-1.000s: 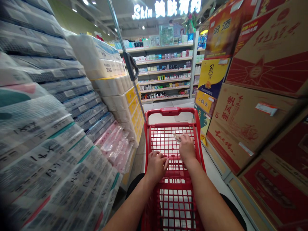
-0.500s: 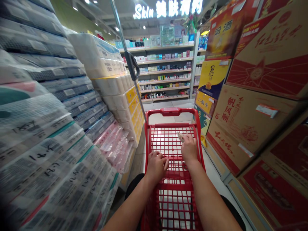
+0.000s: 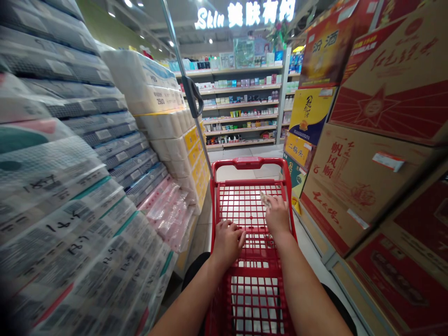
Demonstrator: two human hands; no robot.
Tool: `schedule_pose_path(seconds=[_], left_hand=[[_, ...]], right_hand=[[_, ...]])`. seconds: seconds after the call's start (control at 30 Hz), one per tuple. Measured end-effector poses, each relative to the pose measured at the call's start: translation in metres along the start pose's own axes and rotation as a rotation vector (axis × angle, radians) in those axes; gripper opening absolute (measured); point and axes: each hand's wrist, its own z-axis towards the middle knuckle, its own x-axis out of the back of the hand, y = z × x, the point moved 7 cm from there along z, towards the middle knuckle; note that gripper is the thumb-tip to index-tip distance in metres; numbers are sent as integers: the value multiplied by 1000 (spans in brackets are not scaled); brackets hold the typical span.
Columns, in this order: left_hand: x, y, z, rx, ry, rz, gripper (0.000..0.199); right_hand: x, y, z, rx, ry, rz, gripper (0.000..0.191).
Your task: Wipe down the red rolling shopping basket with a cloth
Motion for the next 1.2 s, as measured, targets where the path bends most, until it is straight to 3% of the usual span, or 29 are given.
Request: schedule_pose_path(seconds=[0.23, 0.47, 0.53, 0.63, 0.7, 0.77, 0.87, 0.93, 1.13, 1.2], left_hand=[[-1, -1, -1, 0, -5, 17, 28], [2, 0, -1, 11, 1, 14, 29], [2, 1, -1, 14, 0, 16, 30], [0, 1, 0, 9, -10, 21, 26], [-1, 1, -1, 2, -12, 19, 26], [-1, 1, -1, -3, -9, 11, 27], [0, 1, 0, -4, -5, -1, 30], [0, 2, 0, 0, -5, -1, 30], [-2, 2, 1, -5, -13, 15, 25], [-2, 2, 0, -5, -15, 15, 25]], right_hand=[[-27, -61, -24, 229, -213, 81, 38], [0, -4, -3, -23, 9, -21, 36], [-5, -17, -8, 16, -42, 0, 38], [-25, -56, -22, 204, -214, 105, 44], [-31, -64, -25, 267, -265, 152, 46], [-24, -43, -16, 194, -197, 121, 45], [-1, 6, 0, -24, 7, 5, 40], [4, 15, 1, -63, 51, -30, 39], [-30, -65, -25, 323, -268, 102, 45], [-29, -63, -23, 314, -262, 110, 47]])
